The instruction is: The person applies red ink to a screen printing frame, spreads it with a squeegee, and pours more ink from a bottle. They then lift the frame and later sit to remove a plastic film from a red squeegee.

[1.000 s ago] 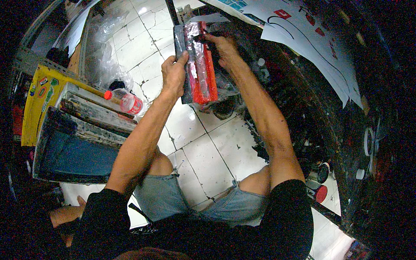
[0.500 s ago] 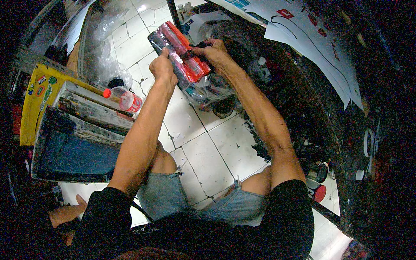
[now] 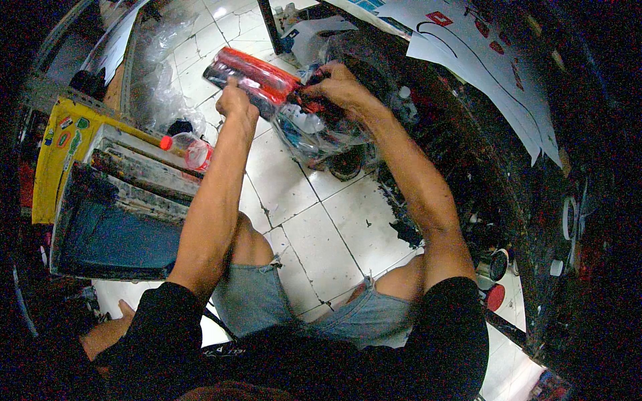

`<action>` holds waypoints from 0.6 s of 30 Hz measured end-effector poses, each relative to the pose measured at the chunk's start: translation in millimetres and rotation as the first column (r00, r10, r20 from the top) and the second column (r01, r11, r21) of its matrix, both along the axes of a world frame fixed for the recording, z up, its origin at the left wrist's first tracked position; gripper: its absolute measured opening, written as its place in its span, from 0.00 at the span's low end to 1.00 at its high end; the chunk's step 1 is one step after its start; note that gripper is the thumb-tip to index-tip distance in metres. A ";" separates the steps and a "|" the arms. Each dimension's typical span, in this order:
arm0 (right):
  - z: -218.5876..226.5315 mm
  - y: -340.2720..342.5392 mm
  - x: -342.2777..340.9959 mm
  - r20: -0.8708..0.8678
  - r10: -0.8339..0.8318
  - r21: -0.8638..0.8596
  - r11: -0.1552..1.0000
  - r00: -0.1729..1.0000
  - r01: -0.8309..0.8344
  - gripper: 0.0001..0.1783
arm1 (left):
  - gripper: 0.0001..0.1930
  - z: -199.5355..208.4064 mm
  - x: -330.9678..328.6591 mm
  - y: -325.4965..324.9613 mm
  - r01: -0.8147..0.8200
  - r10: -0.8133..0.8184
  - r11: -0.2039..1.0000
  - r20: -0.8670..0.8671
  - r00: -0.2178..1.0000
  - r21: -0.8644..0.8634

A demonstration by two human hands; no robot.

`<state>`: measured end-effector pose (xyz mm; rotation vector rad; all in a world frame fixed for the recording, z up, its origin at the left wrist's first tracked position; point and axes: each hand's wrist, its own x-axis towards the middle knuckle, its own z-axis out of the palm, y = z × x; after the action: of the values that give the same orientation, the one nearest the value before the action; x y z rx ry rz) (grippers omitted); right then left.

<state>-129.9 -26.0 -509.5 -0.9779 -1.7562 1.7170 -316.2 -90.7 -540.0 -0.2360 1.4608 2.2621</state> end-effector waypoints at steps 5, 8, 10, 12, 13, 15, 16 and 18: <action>-0.6 19.0 13.5 0.081 -0.129 0.641 0.766 0.988 0.048 0.10 | 0.13 -3.8 4.0 0.6 -0.016 0.031 0.996 -0.182 0.983 0.085; 8.6 5.3 3.9 -0.087 -0.149 0.885 0.442 0.985 0.145 0.13 | 0.13 -3.1 20.2 4.5 -0.009 -0.035 0.993 -0.363 0.931 -0.118; 8.4 -4.2 -5.0 -0.138 -0.039 0.890 0.434 0.990 0.141 0.17 | 0.14 -13.6 26.5 11.7 -0.009 -0.069 0.987 -0.470 0.880 -0.160; -2.7 -7.0 -12.4 -0.068 0.050 0.944 0.327 0.996 0.048 0.20 | 0.15 -9.2 40.9 14.3 0.008 -0.115 0.979 -0.511 0.852 -0.206; -10.5 -8.2 -15.6 -0.031 0.092 0.963 0.271 0.995 0.005 0.22 | 0.15 -1.8 48.3 13.1 0.003 -0.137 0.970 -0.536 0.833 -0.243; -15.4 -19.0 -18.3 0.072 0.131 0.959 0.263 0.989 -0.105 0.27 | 0.16 -0.4 45.5 12.0 -0.015 -0.103 0.973 -0.495 0.863 -0.228; -14.3 -22.6 -18.1 0.094 0.151 0.960 0.248 0.984 -0.130 0.27 | 0.16 -7.6 37.0 12.1 0.006 -0.083 0.985 -0.434 0.897 -0.175; -11.0 -31.7 -19.3 0.157 0.149 0.951 0.245 0.976 -0.190 0.29 | 0.15 -2.5 38.5 6.8 0.005 -0.024 0.998 -0.327 0.945 -0.059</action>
<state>-149.2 -57.7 -520.5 -0.1962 -2.4326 0.3324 -277.7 -84.0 -542.5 0.1430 1.6853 2.3318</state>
